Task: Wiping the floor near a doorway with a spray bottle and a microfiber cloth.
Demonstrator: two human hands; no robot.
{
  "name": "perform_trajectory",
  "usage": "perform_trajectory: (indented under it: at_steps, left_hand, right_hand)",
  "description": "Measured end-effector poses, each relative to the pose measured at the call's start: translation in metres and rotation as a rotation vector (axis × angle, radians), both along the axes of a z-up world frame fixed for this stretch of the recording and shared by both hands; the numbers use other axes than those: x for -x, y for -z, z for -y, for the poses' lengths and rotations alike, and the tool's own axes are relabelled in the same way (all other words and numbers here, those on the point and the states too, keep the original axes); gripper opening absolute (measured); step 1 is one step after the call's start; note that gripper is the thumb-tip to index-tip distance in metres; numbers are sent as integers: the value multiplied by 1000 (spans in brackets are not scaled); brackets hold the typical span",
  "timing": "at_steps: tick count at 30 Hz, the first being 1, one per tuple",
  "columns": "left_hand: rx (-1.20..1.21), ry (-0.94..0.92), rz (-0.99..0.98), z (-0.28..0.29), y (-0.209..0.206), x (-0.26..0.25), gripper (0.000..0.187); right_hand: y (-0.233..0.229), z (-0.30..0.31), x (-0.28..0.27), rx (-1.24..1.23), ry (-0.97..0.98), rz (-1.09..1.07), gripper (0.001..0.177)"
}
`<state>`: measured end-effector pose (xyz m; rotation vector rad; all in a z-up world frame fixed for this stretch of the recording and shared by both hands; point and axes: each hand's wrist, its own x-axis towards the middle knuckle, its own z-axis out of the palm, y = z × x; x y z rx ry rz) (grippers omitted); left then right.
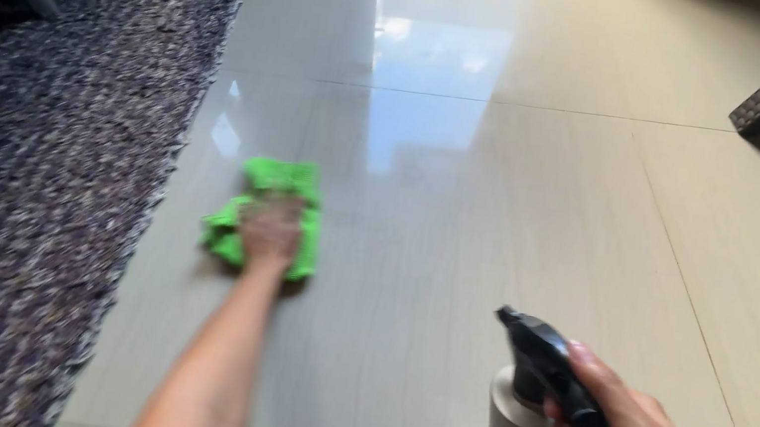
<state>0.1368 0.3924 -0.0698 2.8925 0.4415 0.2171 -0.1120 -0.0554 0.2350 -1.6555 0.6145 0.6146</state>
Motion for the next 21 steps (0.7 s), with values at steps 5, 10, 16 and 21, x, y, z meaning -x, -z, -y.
perform_trajectory:
  at_steps: [5,10,16,21]
  left_hand:
    - [212,578,49,257,-63,30,60]
    - [281,927,314,314,-3,19,75]
    - [188,409,143,101,-21,-50,67]
    - [52,-16,70,66,-58,-62,71]
  right_hand:
    - [21,33,-6,-201,347,-43,64]
    - [66,62,-14,-245,288,-3,69]
    - [66,63,-31,-126,252,176,61]
    - [37,28,-62,-84,227,249,62]
